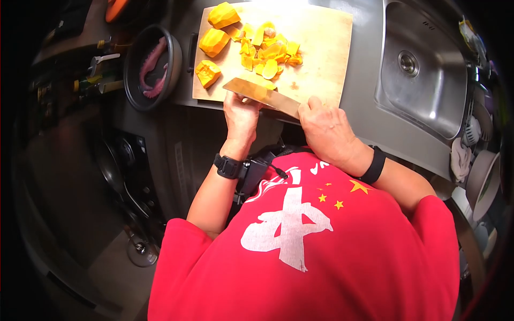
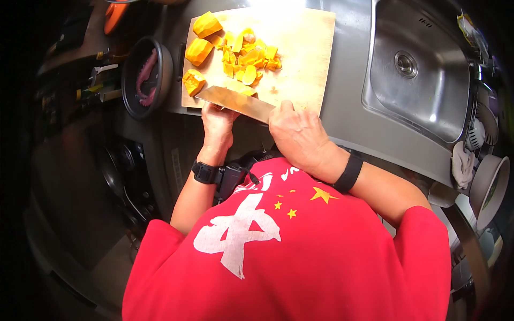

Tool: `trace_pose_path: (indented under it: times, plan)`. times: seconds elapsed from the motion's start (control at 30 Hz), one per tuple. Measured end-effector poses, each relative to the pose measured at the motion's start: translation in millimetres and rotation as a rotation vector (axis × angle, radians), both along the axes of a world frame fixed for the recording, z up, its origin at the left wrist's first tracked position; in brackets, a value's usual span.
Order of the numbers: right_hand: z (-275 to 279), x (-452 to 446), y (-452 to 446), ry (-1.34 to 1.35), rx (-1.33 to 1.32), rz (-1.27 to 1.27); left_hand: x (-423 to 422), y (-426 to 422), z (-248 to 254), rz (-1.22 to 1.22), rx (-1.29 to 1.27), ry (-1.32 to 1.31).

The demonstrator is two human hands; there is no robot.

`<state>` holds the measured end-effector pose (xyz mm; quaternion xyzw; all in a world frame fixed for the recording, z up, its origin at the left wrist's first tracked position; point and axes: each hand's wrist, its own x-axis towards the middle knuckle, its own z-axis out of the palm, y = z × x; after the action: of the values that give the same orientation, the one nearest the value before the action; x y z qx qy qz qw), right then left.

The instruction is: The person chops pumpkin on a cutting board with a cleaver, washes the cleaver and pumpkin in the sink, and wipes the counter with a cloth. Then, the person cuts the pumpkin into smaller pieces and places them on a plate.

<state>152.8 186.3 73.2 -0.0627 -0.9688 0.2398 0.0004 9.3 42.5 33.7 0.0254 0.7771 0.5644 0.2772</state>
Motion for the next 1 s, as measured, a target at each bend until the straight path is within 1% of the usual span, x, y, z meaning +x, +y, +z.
trace_pose_path:
  times: [0.1,0.17,0.3,0.4,0.47,0.6,0.7,0.83,0.9,1.0]
  plan:
    - [-2,-1,-2,0.013,0.017,-0.014,0,6,14,-0.002,-0.013,0.005]
    - [1,-2,-1,-0.001,0.018,-0.010,-3,8,18,-0.013,-0.171,-0.062]
    - [7,-1,1,0.016,0.044,-0.029,-7,7,10,-0.015,-0.109,-0.097]
    - [4,-1,4,-0.031,0.057,0.000,-8,5,1,-0.054,-0.077,-0.055]
    - [5,-2,4,-0.034,0.069,-0.002,-6,5,2,-0.043,-0.130,0.013]
    - [12,-5,4,-0.062,0.089,0.004,-8,0,-6,-0.060,-0.151,0.058]
    - [10,-9,5,-0.070,0.072,0.004,-9,2,-3,-0.075,-0.189,0.043]
    - [9,-16,8,-0.055,0.064,0.014,-6,10,9,-0.008,-0.124,-0.013]
    - [8,-18,8,-0.052,0.005,-0.011,-7,12,9,0.012,-0.078,-0.044]
    - [-2,-25,9,-0.030,-0.013,0.000,-10,12,10,-0.037,-0.145,-0.014]
